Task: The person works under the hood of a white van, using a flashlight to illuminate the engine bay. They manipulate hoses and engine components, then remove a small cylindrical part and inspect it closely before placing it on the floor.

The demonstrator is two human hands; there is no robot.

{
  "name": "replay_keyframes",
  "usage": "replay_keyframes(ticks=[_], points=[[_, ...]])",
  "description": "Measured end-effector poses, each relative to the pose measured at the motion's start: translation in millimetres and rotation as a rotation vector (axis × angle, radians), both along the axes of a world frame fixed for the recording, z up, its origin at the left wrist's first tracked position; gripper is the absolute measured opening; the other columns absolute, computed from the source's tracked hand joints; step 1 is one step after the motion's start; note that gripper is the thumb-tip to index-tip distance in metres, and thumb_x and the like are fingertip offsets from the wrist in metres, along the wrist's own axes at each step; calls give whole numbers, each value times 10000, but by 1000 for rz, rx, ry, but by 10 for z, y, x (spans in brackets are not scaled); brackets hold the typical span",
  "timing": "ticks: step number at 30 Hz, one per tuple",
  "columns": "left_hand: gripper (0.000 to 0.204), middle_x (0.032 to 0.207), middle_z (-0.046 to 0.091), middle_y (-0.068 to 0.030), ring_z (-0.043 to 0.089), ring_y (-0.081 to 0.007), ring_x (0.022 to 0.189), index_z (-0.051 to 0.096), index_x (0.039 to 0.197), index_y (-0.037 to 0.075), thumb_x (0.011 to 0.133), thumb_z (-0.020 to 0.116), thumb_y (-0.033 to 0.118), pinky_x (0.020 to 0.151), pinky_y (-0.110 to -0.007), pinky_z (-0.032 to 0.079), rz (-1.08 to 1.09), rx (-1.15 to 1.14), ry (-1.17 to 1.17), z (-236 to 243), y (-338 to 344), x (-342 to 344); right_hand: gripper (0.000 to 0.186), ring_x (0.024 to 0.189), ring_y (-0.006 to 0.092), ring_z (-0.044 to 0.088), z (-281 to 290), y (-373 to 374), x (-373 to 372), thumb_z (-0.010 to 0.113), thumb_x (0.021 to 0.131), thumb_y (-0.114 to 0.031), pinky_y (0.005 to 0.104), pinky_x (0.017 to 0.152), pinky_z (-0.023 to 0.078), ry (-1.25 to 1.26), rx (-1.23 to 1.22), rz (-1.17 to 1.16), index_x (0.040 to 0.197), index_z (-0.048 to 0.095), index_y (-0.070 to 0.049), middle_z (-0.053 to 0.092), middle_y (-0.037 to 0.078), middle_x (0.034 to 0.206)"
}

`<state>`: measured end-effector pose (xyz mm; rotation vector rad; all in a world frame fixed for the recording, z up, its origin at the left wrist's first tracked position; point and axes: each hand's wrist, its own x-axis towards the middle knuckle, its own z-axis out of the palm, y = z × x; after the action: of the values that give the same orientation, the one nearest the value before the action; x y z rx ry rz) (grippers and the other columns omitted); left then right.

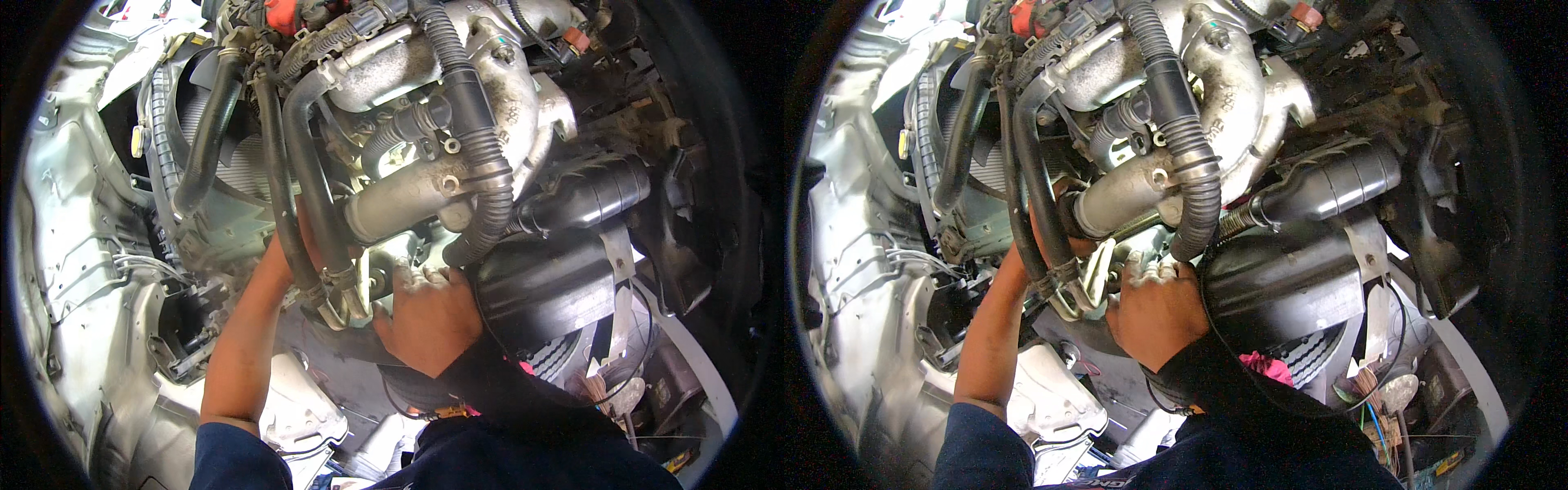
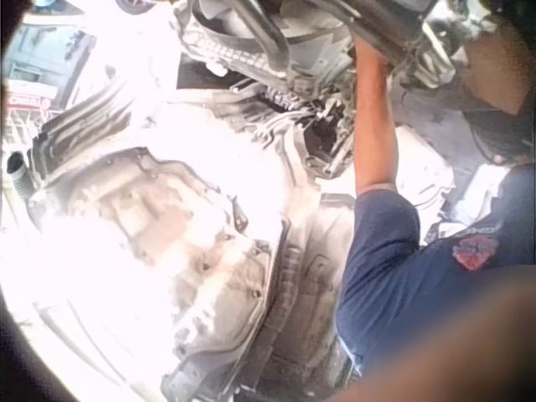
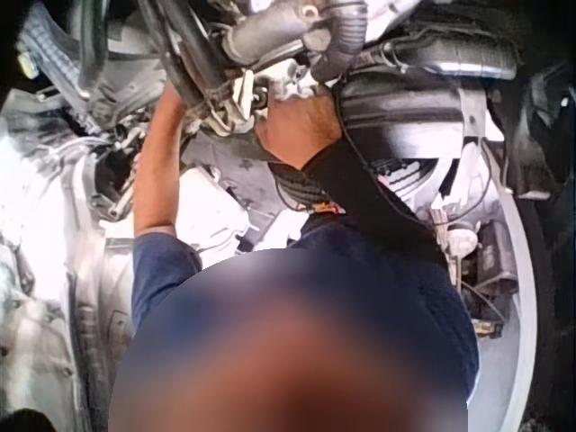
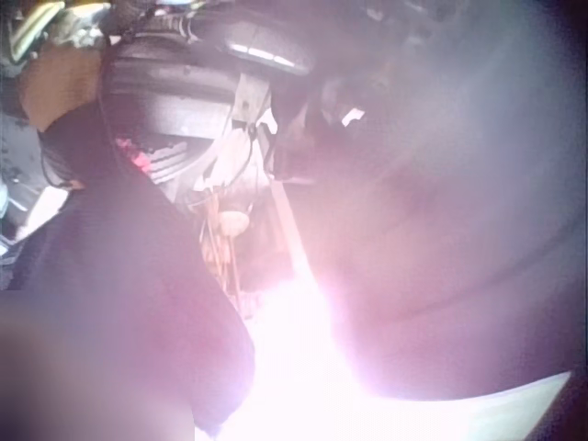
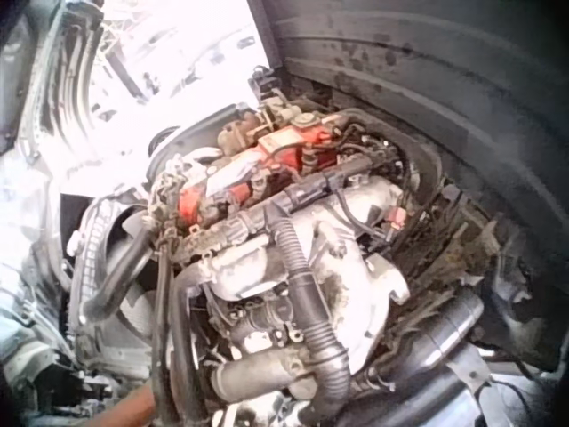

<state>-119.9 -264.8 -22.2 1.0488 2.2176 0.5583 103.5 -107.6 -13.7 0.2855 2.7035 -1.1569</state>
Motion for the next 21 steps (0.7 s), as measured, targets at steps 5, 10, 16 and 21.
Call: replay_keyframes(ticks=[5, 10, 16, 21], points=[[1031, 1309, 756, -246, 752, -350, 1189, 597, 1515, -25, 664, 1041, 352, 1064, -458, 570, 42, -226, 456, -212, 236, -61, 684, 999, 348, 777, -58, 48, 12, 742, 933, -411, 481, 978, 559, -69, -55, 46, 1400, 671, 83, 802, 210, 1009], [990, 1166, 801, -279, 800, -381, 1103, 613, 1494, -36, 693, 1025, 375, 1027, -484, 590, 225, -340, 295, -188, 328, -120, 729, 1052, 375, 778, -72, 26, -51, 753, 906, -427, 485, 959, 583, -38, -104, -13, 1424, 670, 80, 805, 215, 1032], [904, 1220, 782, -286, 769, -362, 1160, 593, 1490, -86, 769, 987, 289, 1052, -458, 581, 423, -232, 113, -179, 313, 109, 351, 1010, 315, 763, -112, 93, 58, 725, 953, -342, 444, 909, 584, 35, -166, -44, 1072, 712, -12, 771, 173, 1023], [734, 1216, 760, -219, 746, -348, 1157, 670, 1387, -42, 813, 947, 321, 1032, -481, 571, 164, -87, 68, -50, 318, -114, 308, 945, 322, 783, -73, 136, 43, 736, 946, -336, 462, 937, 582, 27, -167, -17, 1017, 715, -37, 783, 166, 937]])
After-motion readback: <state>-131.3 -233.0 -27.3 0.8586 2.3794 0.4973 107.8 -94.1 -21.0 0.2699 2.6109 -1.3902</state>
